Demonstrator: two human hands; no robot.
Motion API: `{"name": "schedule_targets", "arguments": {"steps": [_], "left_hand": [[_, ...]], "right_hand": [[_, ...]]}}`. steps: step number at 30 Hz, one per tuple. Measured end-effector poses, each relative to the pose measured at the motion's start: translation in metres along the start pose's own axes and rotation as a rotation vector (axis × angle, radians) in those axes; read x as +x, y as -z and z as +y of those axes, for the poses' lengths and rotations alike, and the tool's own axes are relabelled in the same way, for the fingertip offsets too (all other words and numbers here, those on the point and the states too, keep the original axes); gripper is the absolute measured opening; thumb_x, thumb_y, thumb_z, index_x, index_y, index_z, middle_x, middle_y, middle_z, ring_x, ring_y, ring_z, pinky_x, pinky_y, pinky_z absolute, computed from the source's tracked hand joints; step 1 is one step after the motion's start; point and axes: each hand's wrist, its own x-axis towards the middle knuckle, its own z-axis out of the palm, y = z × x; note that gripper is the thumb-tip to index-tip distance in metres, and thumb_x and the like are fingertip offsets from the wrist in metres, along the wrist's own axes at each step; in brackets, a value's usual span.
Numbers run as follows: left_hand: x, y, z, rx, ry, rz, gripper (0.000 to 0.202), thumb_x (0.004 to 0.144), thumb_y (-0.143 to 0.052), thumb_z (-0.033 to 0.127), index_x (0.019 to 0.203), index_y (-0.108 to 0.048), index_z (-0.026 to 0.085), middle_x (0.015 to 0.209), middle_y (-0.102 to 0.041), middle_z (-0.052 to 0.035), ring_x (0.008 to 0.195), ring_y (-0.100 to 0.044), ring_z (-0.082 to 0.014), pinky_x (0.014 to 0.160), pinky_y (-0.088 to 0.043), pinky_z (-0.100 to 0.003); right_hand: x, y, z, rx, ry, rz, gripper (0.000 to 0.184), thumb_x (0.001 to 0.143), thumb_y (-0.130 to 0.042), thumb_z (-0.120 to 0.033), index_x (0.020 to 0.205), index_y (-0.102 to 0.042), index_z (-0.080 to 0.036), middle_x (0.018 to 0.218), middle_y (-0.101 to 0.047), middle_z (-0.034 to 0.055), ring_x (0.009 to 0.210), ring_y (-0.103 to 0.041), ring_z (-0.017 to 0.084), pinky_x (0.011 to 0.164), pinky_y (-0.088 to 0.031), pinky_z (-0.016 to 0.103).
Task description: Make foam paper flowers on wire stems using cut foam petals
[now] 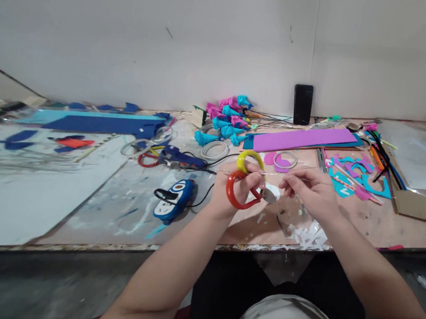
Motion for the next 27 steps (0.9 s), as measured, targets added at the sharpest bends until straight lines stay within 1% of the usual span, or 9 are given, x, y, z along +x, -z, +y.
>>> {"name": "schedule_targets", "arguments": {"steps": [2,3,5,7,9,11,13,19,27], "left_hand": [[0.000,0.001,-0.001,-0.010,0.015,0.000,0.030,0.080,-0.081,0.044,0.071,-0.073,0.017,0.061,-0.070,-0.0012,0.052,-0.061,-0.0106,0.048,-0.050,-0.021],[-0.001,0.000,-0.001,-0.012,0.023,-0.004,0.029,0.080,-0.081,0.044,0.074,-0.074,0.017,0.061,-0.070,-0.0010,0.051,-0.061,-0.0107,0.048,-0.050,-0.021],[-0.002,-0.001,0.002,0.003,0.023,-0.009,0.027,0.081,-0.081,0.043,0.077,-0.076,0.017,0.062,-0.070,-0.0012,0.052,-0.061,-0.0111,0.049,-0.050,-0.022],[-0.003,-0.003,0.005,0.038,-0.017,-0.035,0.026,0.083,-0.079,0.042,0.074,-0.076,0.017,0.063,-0.071,-0.0017,0.053,-0.061,-0.0109,0.050,-0.050,-0.021],[-0.004,-0.005,0.009,0.085,-0.102,-0.077,0.025,0.083,-0.079,0.038,0.070,-0.076,0.018,0.063,-0.072,-0.0021,0.054,-0.062,-0.0109,0.051,-0.050,-0.021],[-0.005,-0.007,0.013,0.136,-0.190,-0.110,0.020,0.083,-0.080,0.034,0.071,-0.077,0.019,0.063,-0.073,-0.0022,0.056,-0.064,-0.0114,0.054,-0.051,-0.021],[-0.005,-0.007,0.015,0.175,-0.233,-0.121,0.016,0.083,-0.080,0.033,0.076,-0.079,0.019,0.063,-0.073,-0.0022,0.056,-0.065,-0.0124,0.056,-0.054,-0.023],[-0.007,-0.006,0.018,0.208,-0.215,-0.121,0.019,0.084,-0.079,0.037,0.077,-0.078,0.019,0.064,-0.074,-0.0029,0.056,-0.064,-0.0124,0.057,-0.053,-0.024],[-0.003,-0.001,0.011,0.171,-0.163,-0.126,0.016,0.080,-0.083,0.034,0.077,-0.079,0.019,0.065,-0.073,-0.0014,0.052,-0.060,-0.0098,0.057,-0.052,-0.023]], "right_hand": [[-0.009,0.001,-0.013,-0.318,0.155,-0.126,0.017,0.095,-0.064,-0.021,0.080,-0.072,-0.018,0.069,-0.074,0.0016,0.055,-0.066,0.012,0.051,-0.053,0.023],[-0.014,0.002,-0.023,-0.475,0.322,-0.183,0.015,0.093,-0.064,-0.016,0.080,-0.072,-0.018,0.070,-0.074,0.0015,0.059,-0.067,0.012,0.055,-0.054,0.024],[-0.023,0.007,-0.048,-0.701,0.684,-0.207,0.009,0.088,-0.067,-0.009,0.088,-0.072,-0.017,0.083,-0.078,0.0049,0.075,-0.071,0.016,0.070,-0.059,0.027],[-0.025,0.014,-0.072,-0.961,0.881,-0.165,0.015,0.083,-0.075,-0.009,0.097,-0.072,-0.015,0.093,-0.079,0.0088,0.088,-0.071,0.021,0.079,-0.058,0.035],[-0.018,0.022,-0.089,-1.182,0.798,-0.116,0.012,0.084,-0.076,-0.014,0.095,-0.071,-0.018,0.105,-0.078,0.0127,0.097,-0.070,0.028,0.082,-0.055,0.042],[-0.005,0.029,-0.094,-1.210,0.756,-0.221,0.004,0.089,-0.071,-0.018,0.086,-0.069,-0.018,0.106,-0.076,0.0139,0.097,-0.070,0.028,0.082,-0.055,0.043],[0.006,0.036,-0.089,-1.177,0.748,-0.323,0.009,0.093,-0.065,-0.016,0.085,-0.068,-0.019,0.097,-0.076,0.0104,0.091,-0.070,0.024,0.081,-0.056,0.039],[0.010,0.037,-0.064,-1.098,0.805,-0.309,0.015,0.095,-0.058,-0.010,0.090,-0.070,-0.019,0.096,-0.076,0.0087,0.089,-0.069,0.021,0.080,-0.057,0.035],[0.011,0.034,-0.060,-1.163,0.922,-0.348,0.020,0.096,-0.052,-0.008,0.087,-0.068,-0.015,0.095,-0.075,0.0117,0.086,-0.067,0.020,0.075,-0.057,0.032]]}}
